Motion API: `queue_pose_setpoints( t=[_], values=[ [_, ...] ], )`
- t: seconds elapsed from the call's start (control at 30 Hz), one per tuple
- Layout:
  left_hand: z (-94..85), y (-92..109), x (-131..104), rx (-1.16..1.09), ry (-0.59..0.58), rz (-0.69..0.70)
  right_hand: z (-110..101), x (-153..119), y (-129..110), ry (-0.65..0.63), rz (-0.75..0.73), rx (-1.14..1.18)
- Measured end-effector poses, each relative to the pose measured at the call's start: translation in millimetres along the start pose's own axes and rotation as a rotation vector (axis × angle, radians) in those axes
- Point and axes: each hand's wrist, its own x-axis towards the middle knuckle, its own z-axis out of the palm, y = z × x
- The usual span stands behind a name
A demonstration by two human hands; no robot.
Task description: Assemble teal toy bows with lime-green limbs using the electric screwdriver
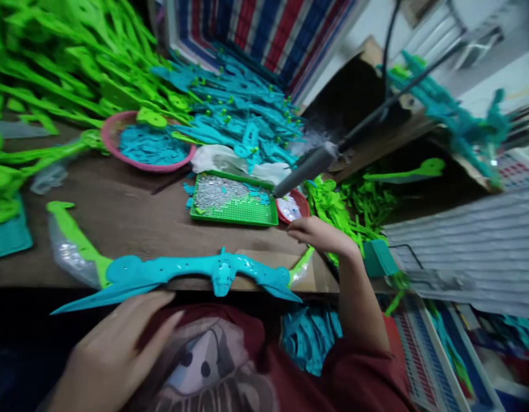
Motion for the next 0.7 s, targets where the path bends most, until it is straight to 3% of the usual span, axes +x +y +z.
queue_pose_setpoints(
  t=[0.07,0.1,0.17,0.23,0.37,0.47,0.6,0.7],
  values=[
    [32.3,28.9,39.5,0.182,-0.069,0.328,-0.2,-10.2,37.0,0.176,0.223,-0.085],
    [49.2,41.2,58.6,0.273,-0.103,0.415,2.2,-10.4,50.5,0.262,0.287,-0.104],
    [78.0,55.7,88.0,0.406,-0.177,0.473,8.7,-4.4,69.1,0.36,0.337,-0.105],
    [95.7,56.0,101.3,0.451,-0.219,0.448,13.6,4.8,80.1,0.398,0.358,-0.09],
    [103.2,39.0,97.0,0.317,-0.225,0.345,7.6,16.0,96.2,0.462,0.424,-0.081],
    [102.7,32.0,94.5,0.207,-0.252,0.247,-5.7,5.7,103.8,0.462,0.475,-0.114],
    [103.8,32.2,99.5,0.141,-0.29,0.156,0.1,-41.5,98.1,0.206,0.486,-0.251],
    [101.7,35.6,102.8,0.131,-0.34,0.099,38.1,-79.8,96.3,0.055,0.502,-0.246]
  ],
)
